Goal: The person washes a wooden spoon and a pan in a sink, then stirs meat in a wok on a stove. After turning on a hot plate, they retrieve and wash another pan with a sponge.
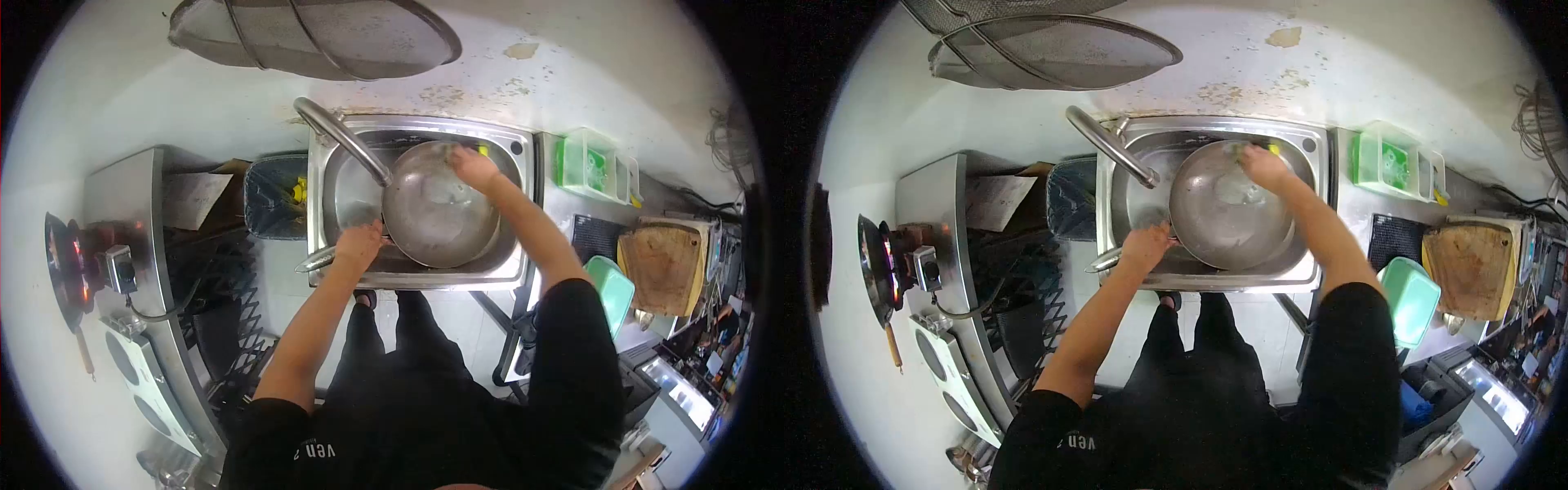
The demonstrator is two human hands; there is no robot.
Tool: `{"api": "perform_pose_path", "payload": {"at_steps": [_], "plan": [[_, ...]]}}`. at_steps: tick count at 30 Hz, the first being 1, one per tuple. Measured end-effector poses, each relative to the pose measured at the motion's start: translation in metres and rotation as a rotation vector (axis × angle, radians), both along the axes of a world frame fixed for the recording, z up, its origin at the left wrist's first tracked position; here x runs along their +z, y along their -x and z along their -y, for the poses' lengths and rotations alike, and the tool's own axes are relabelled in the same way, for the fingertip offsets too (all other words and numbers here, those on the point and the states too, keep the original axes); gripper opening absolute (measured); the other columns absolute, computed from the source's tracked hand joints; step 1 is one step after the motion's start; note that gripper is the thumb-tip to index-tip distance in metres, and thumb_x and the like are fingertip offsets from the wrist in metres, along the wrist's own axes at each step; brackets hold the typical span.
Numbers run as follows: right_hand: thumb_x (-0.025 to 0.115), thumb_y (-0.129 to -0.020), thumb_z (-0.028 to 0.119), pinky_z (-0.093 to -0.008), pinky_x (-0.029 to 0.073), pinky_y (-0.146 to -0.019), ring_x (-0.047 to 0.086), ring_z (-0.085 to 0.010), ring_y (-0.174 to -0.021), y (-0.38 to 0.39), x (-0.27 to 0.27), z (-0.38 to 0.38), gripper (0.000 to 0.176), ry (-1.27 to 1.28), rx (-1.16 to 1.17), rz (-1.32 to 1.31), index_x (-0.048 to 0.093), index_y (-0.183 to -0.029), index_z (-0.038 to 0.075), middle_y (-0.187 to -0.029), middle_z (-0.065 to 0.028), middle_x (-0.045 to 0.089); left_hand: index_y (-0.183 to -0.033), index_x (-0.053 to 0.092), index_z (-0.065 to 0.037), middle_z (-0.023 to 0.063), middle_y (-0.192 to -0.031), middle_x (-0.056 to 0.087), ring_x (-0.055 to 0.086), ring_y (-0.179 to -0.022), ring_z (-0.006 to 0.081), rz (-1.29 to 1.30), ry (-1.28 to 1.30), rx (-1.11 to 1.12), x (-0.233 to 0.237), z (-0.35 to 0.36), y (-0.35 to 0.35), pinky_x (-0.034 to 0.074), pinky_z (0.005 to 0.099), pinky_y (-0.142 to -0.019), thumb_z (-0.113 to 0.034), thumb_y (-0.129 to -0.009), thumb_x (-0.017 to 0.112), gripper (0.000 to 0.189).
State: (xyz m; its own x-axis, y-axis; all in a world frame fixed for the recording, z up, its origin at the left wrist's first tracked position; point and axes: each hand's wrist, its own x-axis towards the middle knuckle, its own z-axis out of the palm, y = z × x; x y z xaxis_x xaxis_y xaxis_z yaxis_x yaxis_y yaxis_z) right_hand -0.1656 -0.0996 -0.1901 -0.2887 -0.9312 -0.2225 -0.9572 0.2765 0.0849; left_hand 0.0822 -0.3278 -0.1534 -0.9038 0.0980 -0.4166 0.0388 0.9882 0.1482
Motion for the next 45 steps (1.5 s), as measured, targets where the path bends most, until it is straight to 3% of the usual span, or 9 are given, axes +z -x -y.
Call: {"api": "perform_pose_path", "payload": {"at_steps": [17, 25, 28, 30, 32, 35, 39, 41, 45], "plan": [[0.057, -0.069, 0.006, -0.043, 0.041, -0.089, 0.053, -0.0319, -0.097, -0.119, -0.069, 0.075, 0.028, 0.477, -0.707, 0.236, 0.059, -0.097, 0.004, -0.096, -0.0157, 0.059, -0.1, 0.05, -0.006, 0.0117, -0.082, 0.065, 0.066, -0.076, 0.028, 0.085, 0.004, 0.084, -0.003, 0.001, 0.004, 0.053, 0.0395, -0.061, -0.036, -0.085, 0.052, 0.033], [0.055, -0.086, 0.021, -0.0351, 0.042, -0.087, 0.057, -0.0284, -0.096, -0.12, -0.012, -0.015, 0.025, 0.518, -0.874, 1.537, 0.058, -0.107, 0.007, -0.101, -0.0129, 0.062, -0.094, 0.054, -0.006, 0.0115, -0.083, 0.066, 0.066, -0.073, 0.0264, -0.018, -0.057, 0.071, 0.009, 0.003, 0.009, 0.053, 0.0381, -0.06, -0.014, -0.085, 0.046, 0.015], [0.057, -0.086, 0.022, -0.0362, 0.04, -0.092, 0.055, -0.0296, -0.105, -0.094, 0.019, -0.016, 0.031, 0.364, -1.115, 0.691, 0.056, -0.111, 0.005, -0.11, -0.0133, 0.06, -0.095, 0.054, -0.005, 0.0115, -0.083, 0.066, 0.066, -0.071, 0.0264, -0.051, -0.066, 0.047, 0.007, 0.006, 0.011, 0.053, 0.0383, -0.06, -0.018, -0.085, 0.047, 0.017], [0.059, -0.083, 0.027, -0.0389, 0.043, -0.089, 0.055, -0.0338, -0.103, -0.115, 0.013, 0.005, 0.038, 0.464, -1.202, 0.977, 0.056, -0.114, 0.006, -0.119, -0.0178, 0.054, -0.098, 0.052, -0.005, 0.0114, -0.083, 0.065, 0.065, -0.073, 0.0257, 0.019, -0.034, 0.035, 0.004, 0.005, 0.012, 0.052, 0.038, -0.061, -0.024, -0.084, 0.051, 0.024], [0.054, -0.085, 0.027, -0.0408, 0.043, -0.09, 0.054, -0.0371, -0.103, -0.16, -0.052, 0.026, 0.037, 0.487, -0.807, 0.372, 0.056, -0.114, 0.005, -0.118, -0.0197, 0.054, -0.099, 0.051, -0.005, 0.0114, -0.084, 0.065, 0.066, -0.074, 0.0255, 0.0, -0.054, 0.033, 0.005, 0.004, 0.009, 0.052, 0.0383, -0.061, -0.027, -0.084, 0.053, 0.027], [0.047, -0.088, 0.024, -0.0419, 0.039, -0.095, 0.049, -0.0356, -0.112, -0.198, -0.031, 0.05, 0.034, 0.45, -0.643, 0.507, 0.054, -0.115, 0.003, -0.124, -0.0203, 0.05, -0.098, 0.05, -0.005, 0.0113, -0.08, 0.065, 0.065, -0.073, 0.0274, -0.036, -0.08, 0.034, -0.002, 0.003, 0.007, 0.052, 0.0397, -0.061, -0.035, -0.082, 0.055, 0.034], [0.041, -0.09, 0.02, -0.0423, 0.031, -0.102, 0.041, -0.0351, -0.121, -0.146, -0.057, -0.002, 0.032, 0.09, -1.045, 0.745, 0.055, -0.114, 0.003, -0.126, -0.0198, 0.048, -0.096, 0.05, -0.004, 0.0102, -0.077, 0.064, 0.065, -0.072, 0.0283, -0.016, -0.097, 0.045, -0.006, 0.005, 0.011, 0.052, 0.041, -0.061, -0.038, -0.081, 0.056, 0.037], [0.038, -0.091, 0.018, -0.0439, 0.029, -0.104, 0.04, -0.0351, -0.122, -0.11, -0.074, -0.004, 0.032, 0.324, -0.547, 0.003, 0.053, -0.115, 0.004, -0.127, -0.0214, 0.046, -0.096, 0.05, -0.004, 0.0099, -0.076, 0.064, 0.065, -0.071, 0.0276, -0.02, -0.029, 0.045, -0.007, 0.004, 0.011, 0.052, 0.0403, -0.06, -0.034, -0.082, 0.055, 0.033], [0.037, -0.093, 0.024, -0.0431, 0.024, -0.106, 0.037, -0.036, -0.122, -0.149, 0.02, 0.062, 0.036, 0.147, -0.926, 0.876, 0.053, -0.112, -0.002, -0.123, -0.0244, 0.047, -0.096, 0.049, -0.005, 0.0099, -0.075, 0.064, 0.066, -0.068, 0.0257, -0.041, 0.027, 0.009, 0.001, 0.005, 0.01, 0.052, 0.038, -0.057, -0.021, -0.085, 0.049, 0.019]]}}
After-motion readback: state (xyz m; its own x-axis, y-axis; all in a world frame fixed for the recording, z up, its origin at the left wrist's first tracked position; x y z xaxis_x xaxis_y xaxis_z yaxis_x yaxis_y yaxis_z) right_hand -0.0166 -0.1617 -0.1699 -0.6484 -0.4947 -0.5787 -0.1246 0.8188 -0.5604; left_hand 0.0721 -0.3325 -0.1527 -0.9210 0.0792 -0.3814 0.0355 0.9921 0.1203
